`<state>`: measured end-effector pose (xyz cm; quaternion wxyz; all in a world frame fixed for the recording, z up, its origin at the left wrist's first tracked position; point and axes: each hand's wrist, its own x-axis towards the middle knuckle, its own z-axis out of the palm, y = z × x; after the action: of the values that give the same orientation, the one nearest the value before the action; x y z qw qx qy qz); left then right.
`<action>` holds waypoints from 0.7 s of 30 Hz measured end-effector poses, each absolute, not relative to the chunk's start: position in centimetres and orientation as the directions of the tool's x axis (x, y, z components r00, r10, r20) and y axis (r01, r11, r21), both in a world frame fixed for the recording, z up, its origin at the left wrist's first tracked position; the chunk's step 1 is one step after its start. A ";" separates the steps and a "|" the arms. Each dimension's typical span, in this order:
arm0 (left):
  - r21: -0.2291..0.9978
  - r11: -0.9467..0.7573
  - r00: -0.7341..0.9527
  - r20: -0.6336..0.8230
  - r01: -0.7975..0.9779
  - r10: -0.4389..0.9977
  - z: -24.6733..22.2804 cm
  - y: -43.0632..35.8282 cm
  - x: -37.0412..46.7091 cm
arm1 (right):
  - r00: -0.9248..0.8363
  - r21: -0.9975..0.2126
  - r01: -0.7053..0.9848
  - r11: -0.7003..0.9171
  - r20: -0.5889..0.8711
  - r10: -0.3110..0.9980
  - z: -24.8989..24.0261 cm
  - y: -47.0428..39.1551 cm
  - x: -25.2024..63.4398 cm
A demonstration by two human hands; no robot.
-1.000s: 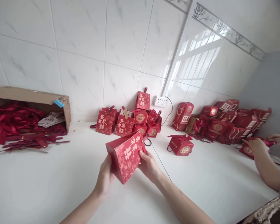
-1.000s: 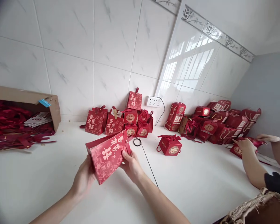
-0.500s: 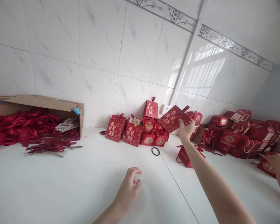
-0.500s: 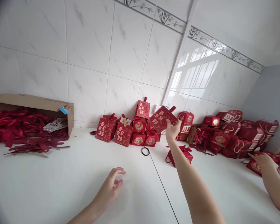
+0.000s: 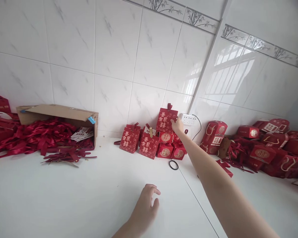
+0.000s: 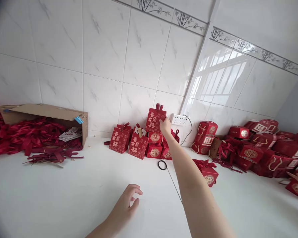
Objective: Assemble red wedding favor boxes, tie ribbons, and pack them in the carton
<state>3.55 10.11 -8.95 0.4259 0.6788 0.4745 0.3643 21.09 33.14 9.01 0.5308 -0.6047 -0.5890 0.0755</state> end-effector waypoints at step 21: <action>0.912 -0.205 0.339 0.080 0.354 0.938 -8.7 10.1 3.6 | 0.450 -0.666 0.729 -0.160 0.289 0.845 -0.2 29.2 25.0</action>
<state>3.57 10.07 -8.72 0.4276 0.6974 0.4630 0.3411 24.98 29.20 -0.17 0.3878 -0.7579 -0.5192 0.0751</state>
